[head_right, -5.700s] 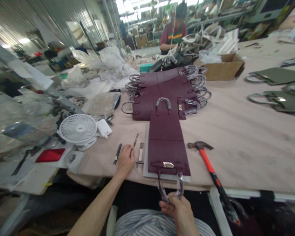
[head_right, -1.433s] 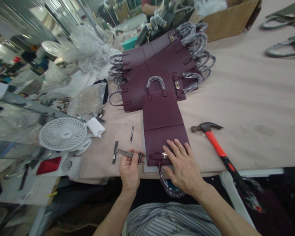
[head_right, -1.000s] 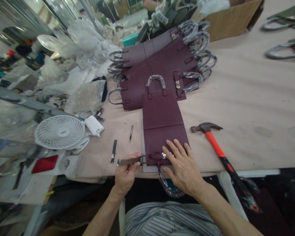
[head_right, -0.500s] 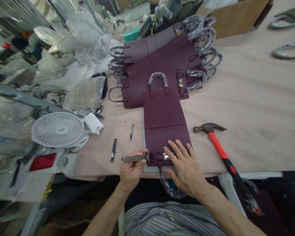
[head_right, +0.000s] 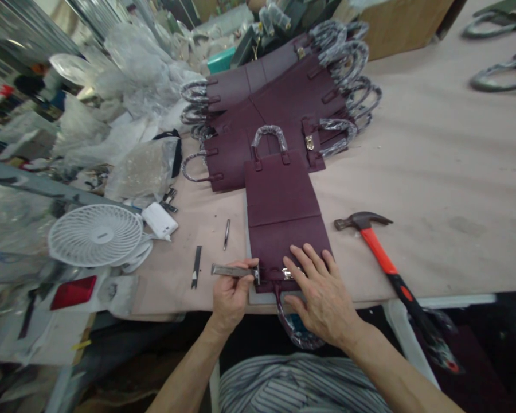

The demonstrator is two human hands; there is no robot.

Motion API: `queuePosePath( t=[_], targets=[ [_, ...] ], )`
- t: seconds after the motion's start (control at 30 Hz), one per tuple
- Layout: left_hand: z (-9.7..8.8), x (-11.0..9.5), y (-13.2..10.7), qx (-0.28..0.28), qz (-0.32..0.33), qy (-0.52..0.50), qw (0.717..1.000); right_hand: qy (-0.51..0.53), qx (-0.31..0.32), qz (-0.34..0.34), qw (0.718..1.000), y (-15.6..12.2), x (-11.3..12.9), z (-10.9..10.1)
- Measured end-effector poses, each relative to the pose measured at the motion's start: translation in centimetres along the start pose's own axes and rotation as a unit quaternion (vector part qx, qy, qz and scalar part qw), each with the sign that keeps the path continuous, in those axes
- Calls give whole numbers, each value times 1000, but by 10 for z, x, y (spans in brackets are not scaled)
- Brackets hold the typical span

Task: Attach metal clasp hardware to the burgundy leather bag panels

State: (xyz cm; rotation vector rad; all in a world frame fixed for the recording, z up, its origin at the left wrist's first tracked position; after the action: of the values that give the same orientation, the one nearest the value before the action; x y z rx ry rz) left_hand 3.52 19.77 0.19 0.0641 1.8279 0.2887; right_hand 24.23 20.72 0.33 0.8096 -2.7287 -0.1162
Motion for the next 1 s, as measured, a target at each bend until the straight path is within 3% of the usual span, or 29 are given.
queuePosePath(
  t=[0.2, 0.47, 1.0],
  targets=[
    [4, -8, 3, 33, 61, 50, 996, 10, 2, 13, 1000, -1, -1, 0],
    [2, 9, 0, -3, 0, -30, 1000, 30, 4, 21, 999, 0, -1, 0],
    [10, -14, -1, -1, 148, 119, 982, 48, -1, 28, 998, 1, -1, -2]
  ],
)
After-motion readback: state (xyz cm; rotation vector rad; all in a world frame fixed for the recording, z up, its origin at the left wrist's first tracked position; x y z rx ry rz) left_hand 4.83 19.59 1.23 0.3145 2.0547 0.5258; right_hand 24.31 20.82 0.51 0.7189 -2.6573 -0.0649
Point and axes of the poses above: each hand's wrist, its own y-axis towards the middle knuckle, its own z-axis out of the palm, x = y × z, the point moved 5 cm from there along y, towards the middle knuckle, and after that the axes turned 2 degrees about -y, right-handed, at the moved point
